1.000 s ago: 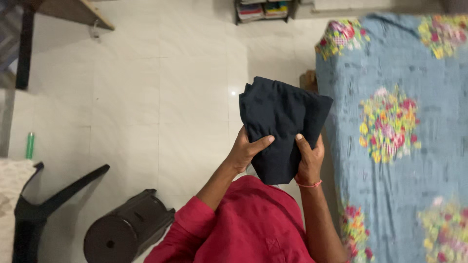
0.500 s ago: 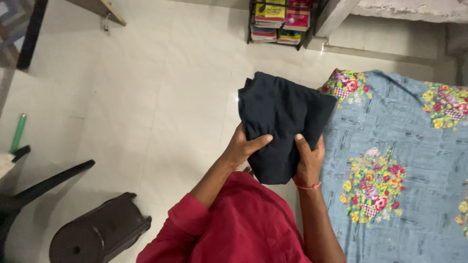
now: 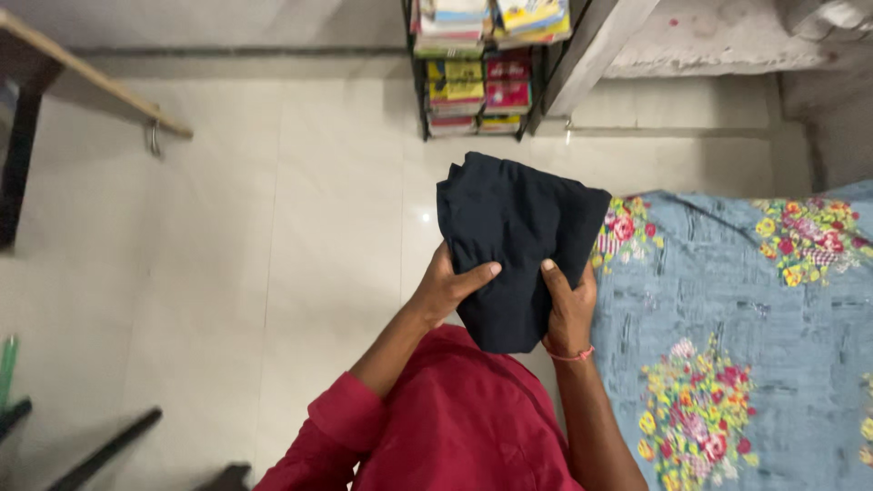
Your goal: The person picks up several folded items of clothing from a bed and places them into a wall-mounted shelf one by one.
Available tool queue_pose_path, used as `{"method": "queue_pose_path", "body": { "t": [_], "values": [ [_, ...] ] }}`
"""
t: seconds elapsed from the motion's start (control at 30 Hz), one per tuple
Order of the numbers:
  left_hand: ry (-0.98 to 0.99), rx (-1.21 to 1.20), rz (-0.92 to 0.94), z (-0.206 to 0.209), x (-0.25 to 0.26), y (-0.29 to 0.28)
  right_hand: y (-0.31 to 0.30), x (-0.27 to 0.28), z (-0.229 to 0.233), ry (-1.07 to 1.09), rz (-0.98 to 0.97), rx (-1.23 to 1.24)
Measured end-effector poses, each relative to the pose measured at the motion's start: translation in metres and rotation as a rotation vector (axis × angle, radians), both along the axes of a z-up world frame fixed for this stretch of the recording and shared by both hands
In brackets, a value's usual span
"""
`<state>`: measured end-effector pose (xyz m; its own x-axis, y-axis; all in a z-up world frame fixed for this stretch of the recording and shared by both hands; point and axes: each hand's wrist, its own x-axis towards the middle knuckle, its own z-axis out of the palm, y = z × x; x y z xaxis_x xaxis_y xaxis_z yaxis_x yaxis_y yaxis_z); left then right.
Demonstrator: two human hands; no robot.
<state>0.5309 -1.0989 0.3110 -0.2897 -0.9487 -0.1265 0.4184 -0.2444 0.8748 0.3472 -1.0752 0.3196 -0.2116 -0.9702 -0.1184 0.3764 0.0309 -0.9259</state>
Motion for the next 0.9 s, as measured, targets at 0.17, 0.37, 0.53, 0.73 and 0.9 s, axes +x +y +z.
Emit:
{"method": "queue_pose_path", "body": {
  "t": [0.17, 0.37, 0.53, 0.73, 0.9],
  "values": [
    [0.024, -0.018, -0.091, 0.008, 0.005, -0.073, -0.062, 0.003, 0.003, 0.079, -0.067, -0.039],
    [-0.028, -0.062, -0.098, 0.018, -0.008, -0.128, -0.107, -0.003, 0.006, 0.043, -0.152, -0.028],
    [-0.022, 0.006, -0.141, 0.017, -0.029, -0.161, -0.136, -0.020, 0.006, 0.039, -0.194, -0.018],
    [0.013, 0.026, -0.163, 0.012, -0.064, -0.207, -0.178, -0.046, 0.006, 0.053, -0.256, -0.035],
    [-0.010, -0.009, -0.230, 0.015, -0.103, -0.259, -0.220, -0.081, 0.011, 0.016, -0.311, -0.075]
  ]
}}
